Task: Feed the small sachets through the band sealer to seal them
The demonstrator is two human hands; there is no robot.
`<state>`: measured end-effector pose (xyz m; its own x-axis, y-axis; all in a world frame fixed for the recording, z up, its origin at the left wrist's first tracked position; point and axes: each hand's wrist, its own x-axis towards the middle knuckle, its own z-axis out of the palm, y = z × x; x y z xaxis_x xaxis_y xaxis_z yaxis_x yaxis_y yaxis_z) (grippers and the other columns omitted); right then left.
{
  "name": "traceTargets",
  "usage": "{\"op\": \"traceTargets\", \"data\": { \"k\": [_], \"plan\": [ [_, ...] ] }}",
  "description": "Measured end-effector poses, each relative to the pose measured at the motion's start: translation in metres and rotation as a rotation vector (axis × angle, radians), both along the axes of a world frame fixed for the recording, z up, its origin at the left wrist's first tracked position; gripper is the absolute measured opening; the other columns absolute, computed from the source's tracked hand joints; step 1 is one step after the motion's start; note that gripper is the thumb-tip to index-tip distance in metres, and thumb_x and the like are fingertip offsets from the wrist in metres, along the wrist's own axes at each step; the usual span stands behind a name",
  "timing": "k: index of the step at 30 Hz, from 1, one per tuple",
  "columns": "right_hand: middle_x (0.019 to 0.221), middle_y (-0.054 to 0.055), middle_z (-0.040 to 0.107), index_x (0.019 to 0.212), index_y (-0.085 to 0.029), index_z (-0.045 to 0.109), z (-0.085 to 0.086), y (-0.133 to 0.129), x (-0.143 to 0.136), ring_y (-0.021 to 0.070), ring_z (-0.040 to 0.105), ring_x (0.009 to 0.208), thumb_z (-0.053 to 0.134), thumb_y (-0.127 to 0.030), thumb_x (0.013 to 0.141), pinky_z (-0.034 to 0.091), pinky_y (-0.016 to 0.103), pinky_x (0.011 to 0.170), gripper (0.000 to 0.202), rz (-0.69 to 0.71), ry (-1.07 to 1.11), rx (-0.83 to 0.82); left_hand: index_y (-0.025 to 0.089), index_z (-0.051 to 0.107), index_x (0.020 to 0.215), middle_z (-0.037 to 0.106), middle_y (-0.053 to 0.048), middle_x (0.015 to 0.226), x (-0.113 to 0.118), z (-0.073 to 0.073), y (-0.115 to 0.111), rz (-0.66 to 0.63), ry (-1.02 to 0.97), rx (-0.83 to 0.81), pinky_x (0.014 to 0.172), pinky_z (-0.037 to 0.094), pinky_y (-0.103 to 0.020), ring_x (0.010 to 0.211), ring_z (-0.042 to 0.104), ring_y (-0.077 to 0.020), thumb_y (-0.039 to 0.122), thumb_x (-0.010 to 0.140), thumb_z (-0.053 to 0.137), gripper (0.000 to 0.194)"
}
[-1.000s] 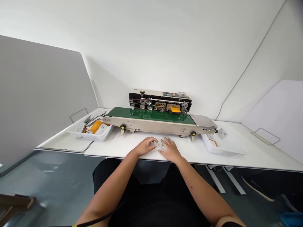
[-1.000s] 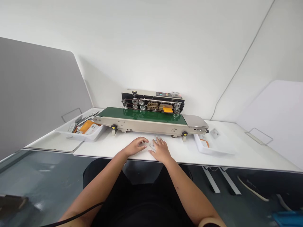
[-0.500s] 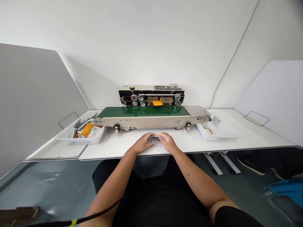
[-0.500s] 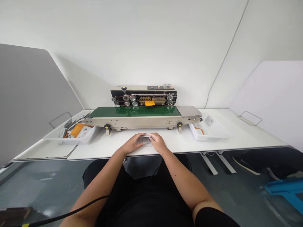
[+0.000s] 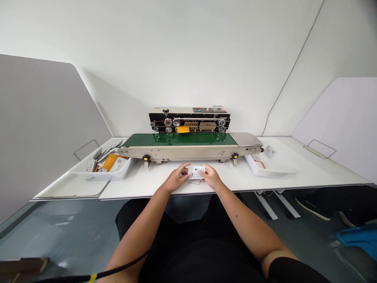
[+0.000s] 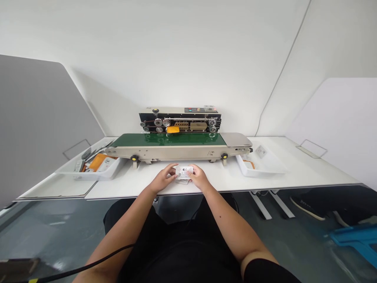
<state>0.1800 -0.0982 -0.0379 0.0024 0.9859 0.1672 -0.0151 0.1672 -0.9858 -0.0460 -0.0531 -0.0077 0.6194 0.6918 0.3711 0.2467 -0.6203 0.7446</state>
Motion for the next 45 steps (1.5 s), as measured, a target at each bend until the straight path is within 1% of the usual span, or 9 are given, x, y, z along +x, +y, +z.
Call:
{"op": "traceTargets", "data": {
  "k": [10,13,18,23,25,30,32,37,45],
  "plan": [
    [0.084,0.002,0.069,0.107,-0.022,0.06,0.0,0.0,-0.001,0.0146,0.06,0.063,0.07,-0.048,0.08,0.047,0.026,0.054,0.038,0.024,0.009,-0.016,0.021,0.053,0.116,0.069,0.0,0.081,0.001,0.002,-0.001,0.022,-0.045,-0.163,0.071,0.047,-0.025,0.076,0.063,-0.0151,0.038,0.089,0.064,0.034],
    [0.084,0.002,0.067,0.099,-0.021,0.064,0.009,-0.005,0.001,0.0161,0.06,0.069,0.064,-0.045,0.083,0.047,0.027,0.06,0.028,-0.035,-0.149,0.057,0.021,0.052,0.11,0.067,0.001,0.078,0.001,0.001,-0.001,0.028,-0.081,-0.149,0.07,0.047,-0.025,0.073,0.062,-0.0145,0.04,0.089,0.064,0.032],
    [0.077,0.0,0.066,0.085,-0.022,0.073,0.046,-0.015,0.015,0.0144,0.055,0.066,0.064,-0.032,0.08,0.04,0.025,0.059,0.014,0.067,-0.658,0.218,0.02,0.053,0.105,0.061,0.003,0.073,0.001,0.0,-0.002,-0.022,-0.067,-0.136,0.067,0.045,-0.025,0.068,0.059,-0.0134,0.042,0.091,0.062,0.028],
    [0.067,-0.001,0.067,0.085,-0.02,0.075,0.095,-0.003,0.048,0.0122,0.054,0.056,0.069,-0.033,0.079,0.036,0.022,0.051,0.016,0.293,-0.689,0.07,0.02,0.049,0.121,0.068,-0.001,0.085,0.001,0.001,-0.002,-0.075,-0.064,-0.148,0.072,0.047,-0.027,0.075,0.061,-0.0151,0.039,0.091,0.063,0.038],
    [0.074,0.001,0.07,0.093,-0.019,0.073,0.115,0.012,0.074,0.0116,0.056,0.056,0.071,-0.035,0.079,0.04,0.021,0.051,0.022,0.146,-0.542,0.023,0.02,0.047,0.126,0.07,-0.003,0.091,0.001,0.002,-0.002,-0.053,-0.073,-0.127,0.075,0.047,-0.028,0.079,0.063,-0.0162,0.038,0.091,0.063,0.042],
    [0.065,-0.001,0.06,0.095,-0.015,0.064,0.16,0.067,0.156,0.0066,0.049,0.05,0.064,-0.027,0.084,0.039,0.015,0.045,0.016,-0.676,-0.014,0.21,0.02,0.048,0.128,0.07,-0.004,0.091,0.001,0.0,-0.003,-0.03,-0.054,-0.1,0.074,0.046,-0.029,0.081,0.063,-0.0174,0.039,0.09,0.062,0.044],
    [0.061,-0.002,0.057,0.091,-0.015,0.061,0.17,0.086,0.18,0.0063,0.048,0.047,0.06,-0.018,0.084,0.037,0.014,0.042,0.008,-0.877,0.039,0.156,0.021,0.048,0.128,0.07,-0.003,0.091,0.001,0.0,-0.002,-0.032,-0.041,-0.1,0.073,0.046,-0.029,0.08,0.062,-0.0171,0.039,0.091,0.062,0.044],
    [0.056,-0.001,0.055,0.078,-0.014,0.057,0.17,0.118,0.189,0.0065,0.047,0.043,0.059,-0.003,0.08,0.04,0.015,0.04,0.012,-0.793,0.037,-0.138,0.021,0.047,0.128,0.07,-0.004,0.093,0.0,0.0,-0.002,-0.033,-0.036,-0.102,0.075,0.046,-0.029,0.081,0.063,-0.0169,0.037,0.091,0.062,0.043],
    [0.059,0.002,0.058,0.077,-0.014,0.055,0.163,0.142,0.147,0.0065,0.049,0.046,0.065,-0.004,0.081,0.042,0.015,0.042,0.015,-0.586,0.028,-0.238,0.021,0.049,0.128,0.071,-0.004,0.092,-0.001,0.0,-0.003,-0.032,-0.021,-0.085,0.074,0.048,-0.029,0.08,0.064,-0.0173,0.036,0.091,0.062,0.042]
  ]
}}
